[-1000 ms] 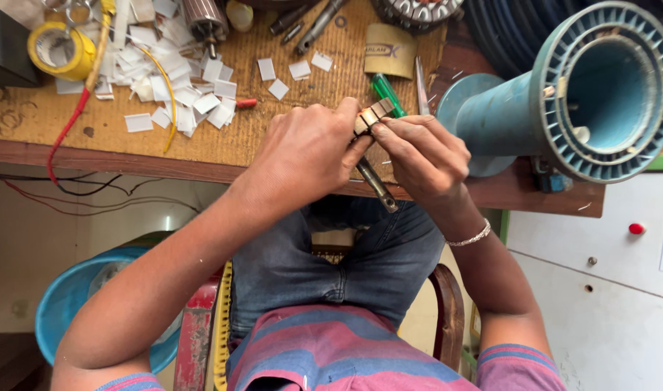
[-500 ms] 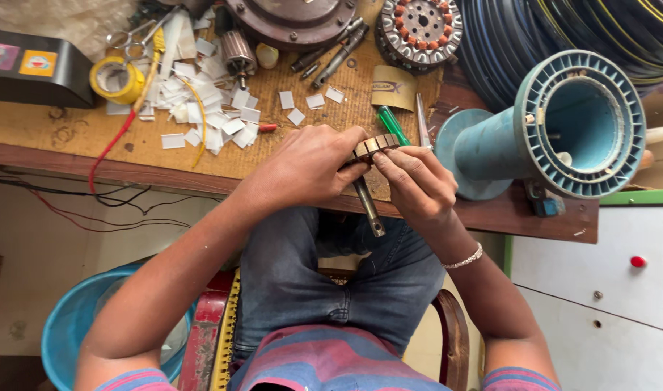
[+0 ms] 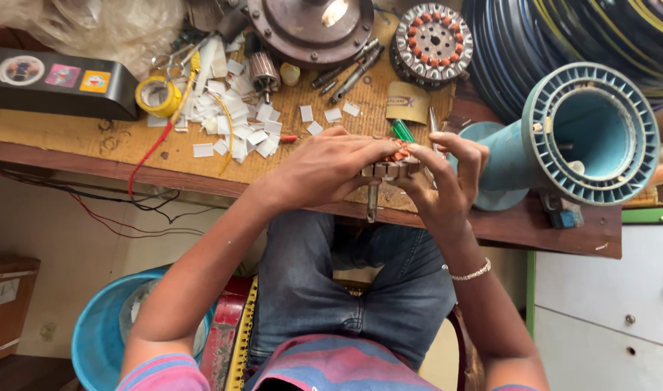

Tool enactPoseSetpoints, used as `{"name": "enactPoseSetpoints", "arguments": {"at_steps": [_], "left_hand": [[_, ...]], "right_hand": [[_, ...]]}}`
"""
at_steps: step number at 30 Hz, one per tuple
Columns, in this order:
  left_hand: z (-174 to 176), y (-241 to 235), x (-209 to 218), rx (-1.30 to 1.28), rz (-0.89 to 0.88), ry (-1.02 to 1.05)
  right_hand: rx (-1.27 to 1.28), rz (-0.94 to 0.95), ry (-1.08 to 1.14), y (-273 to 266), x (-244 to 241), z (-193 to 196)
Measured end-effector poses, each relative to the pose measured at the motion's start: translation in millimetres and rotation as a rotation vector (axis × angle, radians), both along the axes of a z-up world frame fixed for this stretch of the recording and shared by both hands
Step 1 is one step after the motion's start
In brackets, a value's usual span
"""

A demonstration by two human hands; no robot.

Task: The person inserts small white insulating pieces into the slots of a motor stator. They use scissors to trim the pieces and a screwdriver to push them into place. The person repeats this process for multiple slots around the stator.

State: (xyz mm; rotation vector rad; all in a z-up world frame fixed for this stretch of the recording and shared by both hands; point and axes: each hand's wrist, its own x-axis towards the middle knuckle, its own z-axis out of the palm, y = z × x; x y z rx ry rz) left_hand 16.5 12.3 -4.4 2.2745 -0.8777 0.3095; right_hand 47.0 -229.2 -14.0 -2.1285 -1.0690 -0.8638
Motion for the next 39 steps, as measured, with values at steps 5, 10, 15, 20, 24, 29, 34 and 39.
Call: {"name": "enactPoseSetpoints", "arguments": {"at_steps": [5,10,15,20,24,29,34,39], "left_hand": [[-11,3,10,0.132,-0.006,0.006],[-19,6,6,0.039,0.003,0.055],[-16,1,-10,-0.167,0.120,-0.043],[-30,-10,-18,-0.356,0.193,-0.103],[-42,-15,-17,-0.394,0.231,-0.105],[-45,-23,-19,-0.446,0.292,-0.135],[-46,-28,-19,-0.430,0.340,-0.189],[-44,-30,-19,-0.379,0.371,-0.202]], "right_hand": [[-0.066,0.044,0.087,7,6,-2],[0.002,0.144,0.261,12,7,-8],[0.050,0.179,0.322,15,5,-8],[0.045,0.203,0.457,9,5,-6],[0.083,0.221,0.524,8,3,-4],[0.150,0.169,0.549,16,-3,-8],[0.180,0.173,0.628,13,-7,-6],[0.180,0.151,0.661,12,-8,-2]]}}
